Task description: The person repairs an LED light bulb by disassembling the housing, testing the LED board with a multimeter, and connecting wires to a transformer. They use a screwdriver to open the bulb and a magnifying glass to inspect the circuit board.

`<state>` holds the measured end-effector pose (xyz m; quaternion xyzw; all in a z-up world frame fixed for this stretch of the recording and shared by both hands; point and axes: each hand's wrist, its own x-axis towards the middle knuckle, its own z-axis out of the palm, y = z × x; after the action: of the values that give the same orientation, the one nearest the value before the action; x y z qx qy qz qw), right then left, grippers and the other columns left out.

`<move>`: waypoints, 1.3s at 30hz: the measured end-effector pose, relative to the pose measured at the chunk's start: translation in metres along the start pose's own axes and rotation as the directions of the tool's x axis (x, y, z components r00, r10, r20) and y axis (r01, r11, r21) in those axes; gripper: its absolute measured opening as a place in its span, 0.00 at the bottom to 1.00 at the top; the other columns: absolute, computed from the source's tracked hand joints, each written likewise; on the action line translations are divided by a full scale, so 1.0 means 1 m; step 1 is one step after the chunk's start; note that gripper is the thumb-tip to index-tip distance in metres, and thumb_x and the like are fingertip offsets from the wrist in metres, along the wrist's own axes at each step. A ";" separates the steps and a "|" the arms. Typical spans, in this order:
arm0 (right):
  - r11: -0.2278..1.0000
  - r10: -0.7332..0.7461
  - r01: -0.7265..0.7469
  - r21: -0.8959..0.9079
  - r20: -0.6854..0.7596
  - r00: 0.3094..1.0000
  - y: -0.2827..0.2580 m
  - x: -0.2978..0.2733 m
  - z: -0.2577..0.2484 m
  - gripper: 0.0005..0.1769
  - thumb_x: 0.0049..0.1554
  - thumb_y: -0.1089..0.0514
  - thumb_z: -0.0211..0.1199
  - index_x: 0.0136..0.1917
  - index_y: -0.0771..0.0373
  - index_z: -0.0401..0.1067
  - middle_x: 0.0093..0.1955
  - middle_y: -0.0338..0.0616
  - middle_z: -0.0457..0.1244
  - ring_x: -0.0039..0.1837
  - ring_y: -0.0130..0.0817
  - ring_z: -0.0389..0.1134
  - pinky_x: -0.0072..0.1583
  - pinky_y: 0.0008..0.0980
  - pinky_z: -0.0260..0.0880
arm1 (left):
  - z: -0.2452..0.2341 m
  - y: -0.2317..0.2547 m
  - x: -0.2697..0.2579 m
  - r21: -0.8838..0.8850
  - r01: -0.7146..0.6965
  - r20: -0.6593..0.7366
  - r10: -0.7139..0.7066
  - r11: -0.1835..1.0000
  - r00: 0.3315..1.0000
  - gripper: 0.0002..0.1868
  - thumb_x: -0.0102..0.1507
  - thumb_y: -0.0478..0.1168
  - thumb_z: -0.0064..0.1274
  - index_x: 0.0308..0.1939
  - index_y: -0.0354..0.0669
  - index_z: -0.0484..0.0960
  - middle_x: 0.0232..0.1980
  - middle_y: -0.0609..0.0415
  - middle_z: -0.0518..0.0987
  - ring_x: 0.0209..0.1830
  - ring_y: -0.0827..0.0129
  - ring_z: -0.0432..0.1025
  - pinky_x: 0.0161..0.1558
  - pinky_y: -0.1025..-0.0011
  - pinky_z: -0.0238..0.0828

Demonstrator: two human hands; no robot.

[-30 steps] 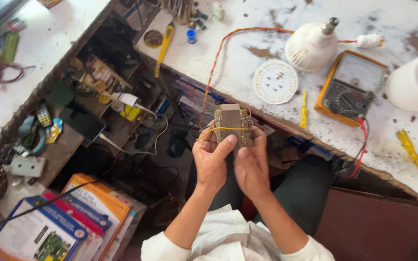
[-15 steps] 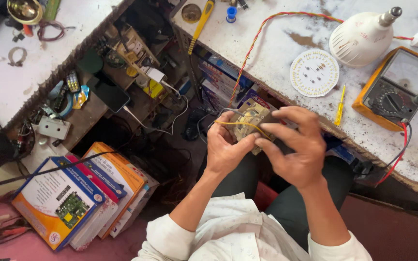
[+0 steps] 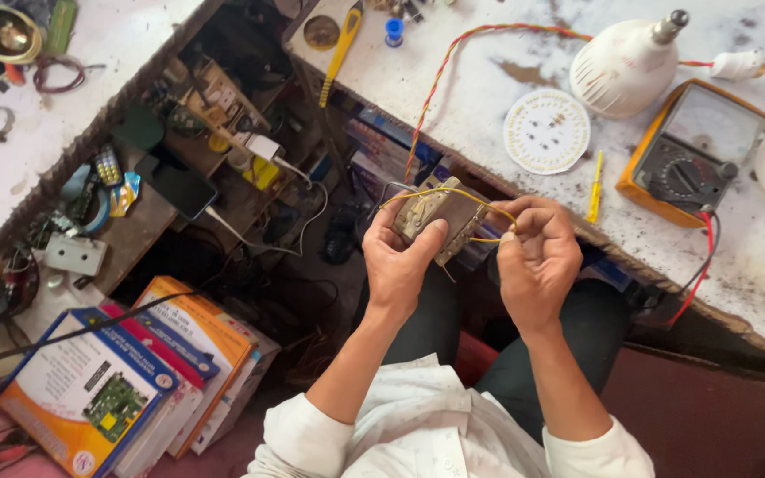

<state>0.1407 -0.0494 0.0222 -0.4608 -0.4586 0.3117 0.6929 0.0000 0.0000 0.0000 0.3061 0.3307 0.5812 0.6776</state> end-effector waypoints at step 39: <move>0.685 0.374 -0.424 -0.593 -0.214 0.902 -0.032 0.005 -0.034 0.16 0.63 0.52 0.62 0.45 0.68 0.79 0.27 0.44 0.63 0.32 0.26 0.59 0.36 0.31 0.61 | 0.032 -0.017 0.081 0.069 0.112 0.036 -0.115 0.991 0.993 0.24 0.63 0.37 0.58 0.60 0.27 0.76 0.48 0.49 0.81 0.42 0.73 0.75 0.44 0.75 0.74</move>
<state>0.1744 -0.0699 0.0483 -0.7643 -0.3976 0.2670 0.4319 0.0446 0.0764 -0.0018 0.3206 0.3533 0.5242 0.7054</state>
